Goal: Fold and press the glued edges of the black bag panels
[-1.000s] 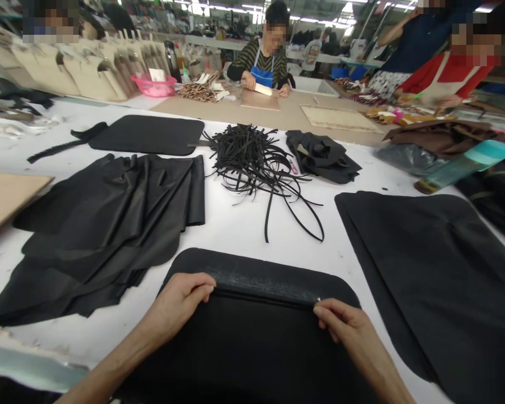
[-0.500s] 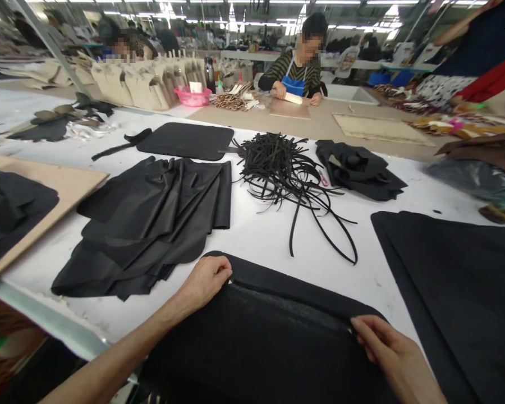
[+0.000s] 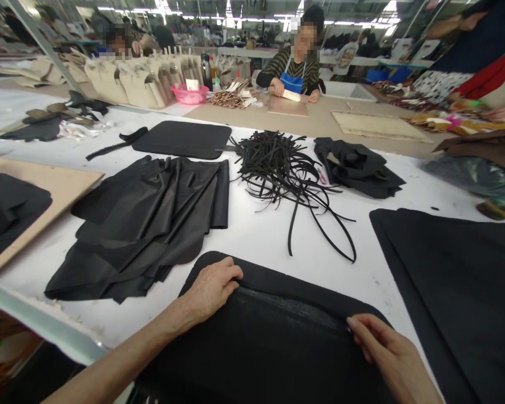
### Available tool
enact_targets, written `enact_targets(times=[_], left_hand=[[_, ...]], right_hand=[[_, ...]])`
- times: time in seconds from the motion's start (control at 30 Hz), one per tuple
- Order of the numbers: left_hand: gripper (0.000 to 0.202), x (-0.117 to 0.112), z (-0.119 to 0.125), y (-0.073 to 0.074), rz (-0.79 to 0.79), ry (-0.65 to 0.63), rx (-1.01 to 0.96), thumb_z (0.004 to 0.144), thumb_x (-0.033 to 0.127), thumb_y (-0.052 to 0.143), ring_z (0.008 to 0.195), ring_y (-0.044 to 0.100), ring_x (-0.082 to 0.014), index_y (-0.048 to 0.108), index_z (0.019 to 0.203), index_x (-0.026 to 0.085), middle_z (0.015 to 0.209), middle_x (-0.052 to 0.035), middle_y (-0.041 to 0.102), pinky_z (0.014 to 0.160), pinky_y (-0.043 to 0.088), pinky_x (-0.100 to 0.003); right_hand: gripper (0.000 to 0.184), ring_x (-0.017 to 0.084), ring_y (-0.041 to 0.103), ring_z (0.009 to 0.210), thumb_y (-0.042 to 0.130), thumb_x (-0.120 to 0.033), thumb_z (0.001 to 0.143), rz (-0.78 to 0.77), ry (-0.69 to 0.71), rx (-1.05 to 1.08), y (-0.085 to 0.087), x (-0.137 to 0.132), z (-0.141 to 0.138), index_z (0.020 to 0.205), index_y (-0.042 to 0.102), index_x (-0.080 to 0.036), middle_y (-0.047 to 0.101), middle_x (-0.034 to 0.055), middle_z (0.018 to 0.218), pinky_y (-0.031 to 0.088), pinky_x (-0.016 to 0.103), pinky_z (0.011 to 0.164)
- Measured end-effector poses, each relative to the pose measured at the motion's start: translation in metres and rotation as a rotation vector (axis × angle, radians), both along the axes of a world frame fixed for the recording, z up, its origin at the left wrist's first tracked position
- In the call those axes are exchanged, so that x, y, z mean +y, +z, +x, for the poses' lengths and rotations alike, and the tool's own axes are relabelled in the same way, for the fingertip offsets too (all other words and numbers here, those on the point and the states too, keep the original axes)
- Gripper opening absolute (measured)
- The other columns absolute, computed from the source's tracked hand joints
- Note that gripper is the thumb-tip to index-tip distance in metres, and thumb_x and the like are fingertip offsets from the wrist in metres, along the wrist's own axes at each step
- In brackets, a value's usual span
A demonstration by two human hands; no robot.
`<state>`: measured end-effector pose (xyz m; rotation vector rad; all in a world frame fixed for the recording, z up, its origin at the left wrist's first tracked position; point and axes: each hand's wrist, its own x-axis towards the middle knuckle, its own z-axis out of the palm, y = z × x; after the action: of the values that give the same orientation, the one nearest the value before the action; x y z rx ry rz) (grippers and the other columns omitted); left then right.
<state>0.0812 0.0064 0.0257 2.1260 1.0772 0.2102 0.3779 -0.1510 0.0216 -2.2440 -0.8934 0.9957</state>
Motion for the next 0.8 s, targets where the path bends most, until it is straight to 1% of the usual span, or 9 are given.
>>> enact_targets(times=[0.07,0.17,0.3,0.43,0.53,0.63,0.8], left_hand=[[0.012,0.0,0.001,0.0,0.004,0.003,-0.001,0.072,0.01,0.046,0.075,0.049,-0.0143,0.053,0.072,0.021,0.08,0.0015,0.05,0.067,0.031,-0.027],[0.008,0.002,0.0,0.006,-0.002,0.032,-0.018,0.073,0.013,0.046,0.073,0.047,-0.0141,0.049,0.068,0.019,0.078,0.0015,0.049,0.065,0.031,-0.026],[0.007,0.008,-0.004,0.013,-0.041,0.115,-0.023,0.075,0.022,0.049,0.066,0.045,-0.0134,0.05,0.068,0.019,0.069,0.0025,0.049,0.059,0.031,-0.025],[0.011,0.012,-0.005,0.016,-0.101,0.169,0.001,0.075,0.026,0.049,0.057,0.043,-0.0122,0.051,0.066,0.018,0.059,0.0046,0.045,0.054,0.03,-0.023],[0.012,0.013,-0.004,0.017,-0.115,0.192,0.026,0.075,0.022,0.046,0.056,0.043,-0.0118,0.051,0.065,0.018,0.057,0.0048,0.045,0.054,0.03,-0.023],[0.014,0.013,-0.002,0.018,-0.107,0.203,0.058,0.075,0.017,0.043,0.056,0.043,-0.0116,0.051,0.064,0.017,0.057,0.0044,0.046,0.054,0.029,-0.023],[0.013,0.012,0.0,0.013,-0.06,0.231,0.135,0.073,0.013,0.046,0.056,0.045,-0.0121,0.053,0.063,0.018,0.057,0.0036,0.049,0.056,0.029,-0.024]], right_hand=[[0.045,0.017,0.048,0.056,0.048,-0.065,0.067,0.005,-0.003,-0.003,0.002,-0.001,0.0,0.077,0.055,-0.022,0.055,0.0,0.061,0.038,0.028,0.054],[0.044,0.018,0.049,0.057,0.047,-0.064,0.068,0.029,0.008,-0.02,0.004,-0.004,0.002,0.076,0.056,-0.022,0.055,0.0,0.06,0.039,0.029,0.055],[0.046,0.018,0.05,0.056,0.047,-0.064,0.067,0.057,0.015,-0.003,0.001,-0.006,0.005,0.08,0.056,-0.021,0.056,0.0004,0.061,0.039,0.029,0.056],[0.046,0.018,0.051,0.054,0.05,-0.065,0.063,0.019,-0.012,0.021,0.002,-0.002,0.004,0.075,0.058,-0.021,0.059,0.0016,0.062,0.04,0.029,0.056],[0.046,0.017,0.049,0.05,0.052,-0.065,0.059,0.002,-0.049,0.019,0.007,0.003,0.001,0.069,0.06,-0.021,0.056,0.0009,0.056,0.038,0.029,0.052],[0.045,0.016,0.046,0.049,0.052,-0.065,0.058,-0.005,-0.049,0.014,0.009,0.006,-0.001,0.065,0.059,-0.021,0.052,-0.0005,0.051,0.036,0.028,0.05],[0.044,0.016,0.047,0.051,0.048,-0.064,0.065,0.009,-0.009,0.004,-0.002,0.002,0.001,0.071,0.056,-0.022,0.051,-0.0015,0.055,0.036,0.028,0.05]])
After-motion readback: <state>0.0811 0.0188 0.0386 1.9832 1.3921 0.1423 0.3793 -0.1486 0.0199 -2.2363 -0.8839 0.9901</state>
